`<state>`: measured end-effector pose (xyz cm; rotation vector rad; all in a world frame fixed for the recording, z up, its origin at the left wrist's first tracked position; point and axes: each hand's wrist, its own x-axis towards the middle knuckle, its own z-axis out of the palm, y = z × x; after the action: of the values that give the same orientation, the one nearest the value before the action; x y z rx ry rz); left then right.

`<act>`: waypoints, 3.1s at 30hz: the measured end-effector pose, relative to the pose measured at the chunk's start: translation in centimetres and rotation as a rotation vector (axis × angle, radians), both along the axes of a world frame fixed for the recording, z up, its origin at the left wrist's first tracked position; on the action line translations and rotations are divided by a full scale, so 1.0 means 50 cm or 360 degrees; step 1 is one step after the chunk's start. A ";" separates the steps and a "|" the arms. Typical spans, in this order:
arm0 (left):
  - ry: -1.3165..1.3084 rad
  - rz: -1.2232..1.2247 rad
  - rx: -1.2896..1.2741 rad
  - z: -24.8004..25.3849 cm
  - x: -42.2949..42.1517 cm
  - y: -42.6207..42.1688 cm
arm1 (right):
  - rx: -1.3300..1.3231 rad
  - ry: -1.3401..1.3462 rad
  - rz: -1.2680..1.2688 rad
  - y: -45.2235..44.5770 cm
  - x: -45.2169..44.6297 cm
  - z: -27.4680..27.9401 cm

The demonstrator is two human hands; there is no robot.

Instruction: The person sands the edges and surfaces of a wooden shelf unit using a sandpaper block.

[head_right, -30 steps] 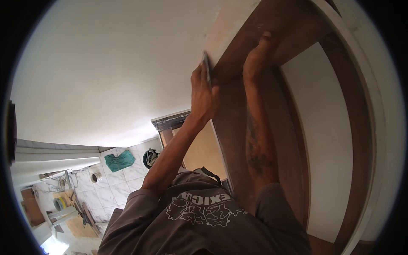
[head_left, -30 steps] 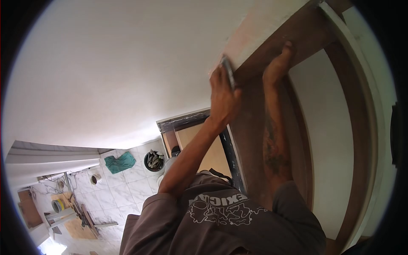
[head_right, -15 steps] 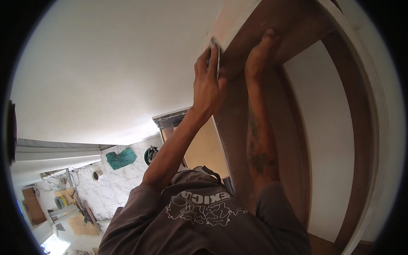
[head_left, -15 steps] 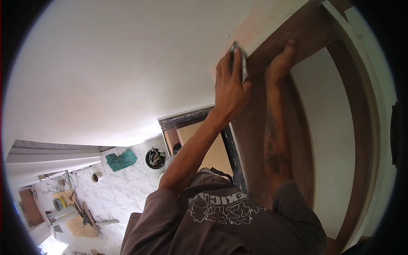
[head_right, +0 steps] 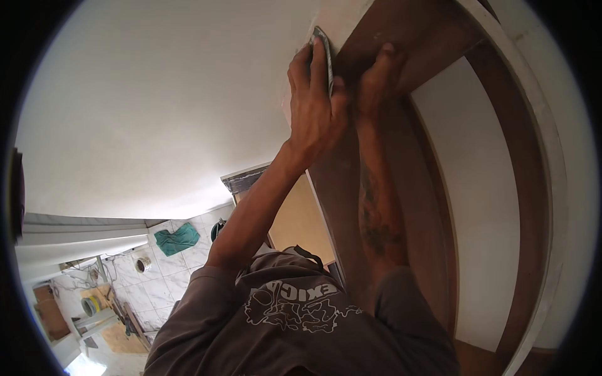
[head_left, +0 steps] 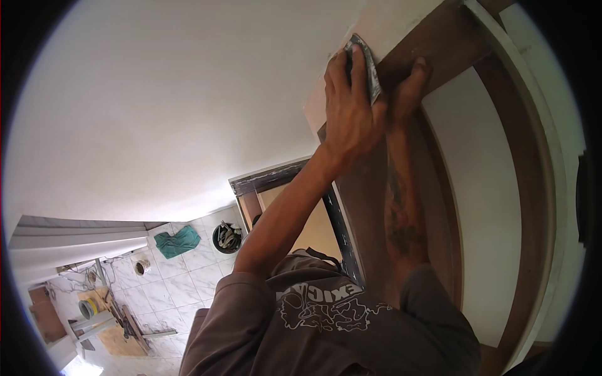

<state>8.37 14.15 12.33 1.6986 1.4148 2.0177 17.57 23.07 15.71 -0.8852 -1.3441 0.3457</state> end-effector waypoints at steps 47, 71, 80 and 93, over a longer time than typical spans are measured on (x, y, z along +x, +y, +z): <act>-0.0042 -0.0154 -0.0160 -0.251 -0.020 -0.009 | 0.0048 -0.0095 0.0014 -0.024 -0.007 0.014; -0.0066 -0.0142 -0.0023 -0.137 -0.006 -0.034 | 0.0227 -0.0134 0.0009 0.022 0.014 -0.011; -0.0094 -0.0142 -0.0123 -0.126 -0.009 -0.047 | 0.0144 -0.0073 -0.0030 0.005 -0.004 0.002; -0.0141 -0.0176 -0.0277 -0.177 -0.006 -0.068 | 0.0075 0.0034 0.0041 -0.024 -0.018 0.013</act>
<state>8.06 10.76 3.46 1.5596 1.3907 1.8307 16.65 21.90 16.35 -0.8238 -1.3399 0.3410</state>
